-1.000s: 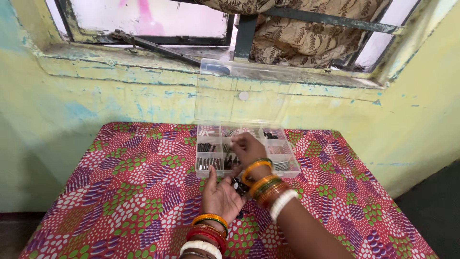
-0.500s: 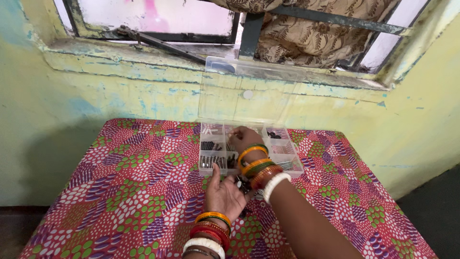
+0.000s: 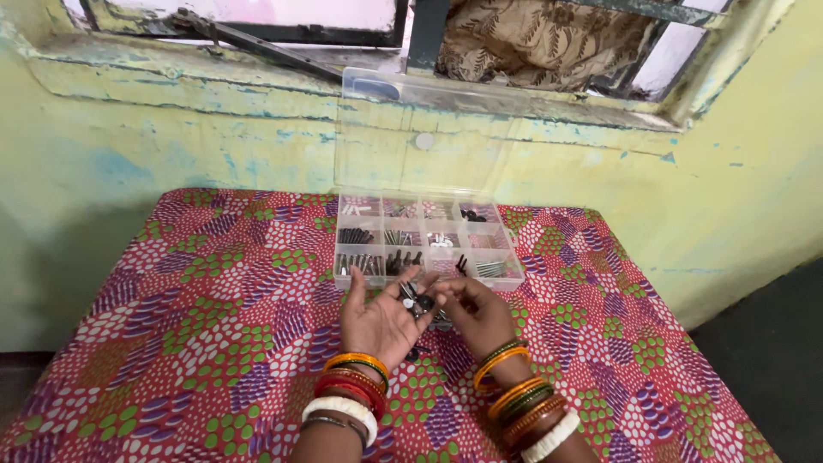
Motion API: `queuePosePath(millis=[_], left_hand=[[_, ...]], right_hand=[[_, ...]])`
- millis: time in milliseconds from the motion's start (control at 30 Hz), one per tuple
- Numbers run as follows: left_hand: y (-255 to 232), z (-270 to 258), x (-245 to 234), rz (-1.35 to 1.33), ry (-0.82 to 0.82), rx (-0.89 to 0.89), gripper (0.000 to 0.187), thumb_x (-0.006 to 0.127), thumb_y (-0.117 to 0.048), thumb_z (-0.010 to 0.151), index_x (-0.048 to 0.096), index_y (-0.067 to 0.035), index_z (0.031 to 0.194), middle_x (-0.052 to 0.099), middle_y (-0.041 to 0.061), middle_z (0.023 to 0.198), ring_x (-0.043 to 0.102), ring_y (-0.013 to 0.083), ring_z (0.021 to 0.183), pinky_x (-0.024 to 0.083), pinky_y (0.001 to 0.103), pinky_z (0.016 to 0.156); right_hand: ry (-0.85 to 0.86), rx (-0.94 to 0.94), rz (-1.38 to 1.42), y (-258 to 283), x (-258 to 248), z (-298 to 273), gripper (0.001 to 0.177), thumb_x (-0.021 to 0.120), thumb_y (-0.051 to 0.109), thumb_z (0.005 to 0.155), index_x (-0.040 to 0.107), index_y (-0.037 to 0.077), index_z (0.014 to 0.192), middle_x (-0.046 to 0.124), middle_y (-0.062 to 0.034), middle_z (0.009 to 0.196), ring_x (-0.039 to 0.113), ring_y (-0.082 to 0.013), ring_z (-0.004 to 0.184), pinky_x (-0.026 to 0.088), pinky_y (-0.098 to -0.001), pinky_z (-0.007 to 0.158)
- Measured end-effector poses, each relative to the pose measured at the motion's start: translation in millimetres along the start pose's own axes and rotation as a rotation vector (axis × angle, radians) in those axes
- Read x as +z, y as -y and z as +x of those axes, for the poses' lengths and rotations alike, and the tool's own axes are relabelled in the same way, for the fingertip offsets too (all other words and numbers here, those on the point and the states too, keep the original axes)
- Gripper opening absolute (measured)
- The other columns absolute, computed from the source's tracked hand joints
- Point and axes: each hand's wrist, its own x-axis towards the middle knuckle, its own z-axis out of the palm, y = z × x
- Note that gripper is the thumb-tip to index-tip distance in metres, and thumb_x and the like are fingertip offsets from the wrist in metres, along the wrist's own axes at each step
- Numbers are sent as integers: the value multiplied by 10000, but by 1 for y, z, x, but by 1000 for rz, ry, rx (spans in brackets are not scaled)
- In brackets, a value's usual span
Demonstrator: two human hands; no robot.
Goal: The person picks up and sorts small hardware items, including screws and bolts, by hand, placing them into a clear plastic organizer box with multiple compartments.
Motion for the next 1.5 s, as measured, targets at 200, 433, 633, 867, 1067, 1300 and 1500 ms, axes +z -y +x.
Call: queuePosePath(millis=[200,433,633,867,1067,1300,1500], left_hand=[[-4,3,-8,44,-75,-12,959,443,-784,890,472,44,1371,591,268,1362,588,297,1155,488,401,916],[-2,2,-7,-10,-82,-36,965,443,-778,895,456,58,1377,530,262,1394,572,316,1172,506,412,943],[-2,1,-4,10,-116,-40,1006,432,-780,892,400,71,1428,459,294,1454,506,389,1299,443,477,1093],[-4,4,-7,37,-202,-39,1028,425,-788,861,399,63,1438,451,306,1499,445,408,1406,416,496,1112],[-5,5,-10,15,-197,-17,1020,434,-774,883,378,71,1451,425,303,1509,449,408,1398,422,500,1109],[-6,4,-8,5,-132,34,1018,425,-759,888,353,70,1474,429,291,1533,452,407,1396,421,497,1099],[-11,0,-1,32,-178,136,1035,416,-766,902,342,77,1497,379,292,1590,422,410,1443,411,492,1125]], right_hand=[[71,-208,-355,28,4,-3,369,801,87,809,765,103,1176,731,-61,1031,699,-162,878,571,-298,743],[24,-63,-453,26,7,-6,283,825,146,809,760,103,1081,745,-53,949,715,-140,779,584,-283,681],[-81,90,-149,-9,-8,13,177,765,148,891,768,69,1049,806,-40,903,713,-115,809,576,-261,711],[-171,200,-554,-28,-84,133,360,706,318,918,789,112,1202,821,-85,1019,760,-180,889,572,-331,818],[-213,312,-522,-52,-105,188,350,722,262,919,721,103,1231,781,-100,1095,746,-215,967,567,-352,842],[-239,77,-493,-50,-83,100,259,723,234,911,797,118,1131,816,-78,1054,758,-155,877,589,-307,794],[-164,17,-221,-12,-25,18,233,697,155,902,772,117,1120,808,-52,977,744,-138,808,600,-297,728]])
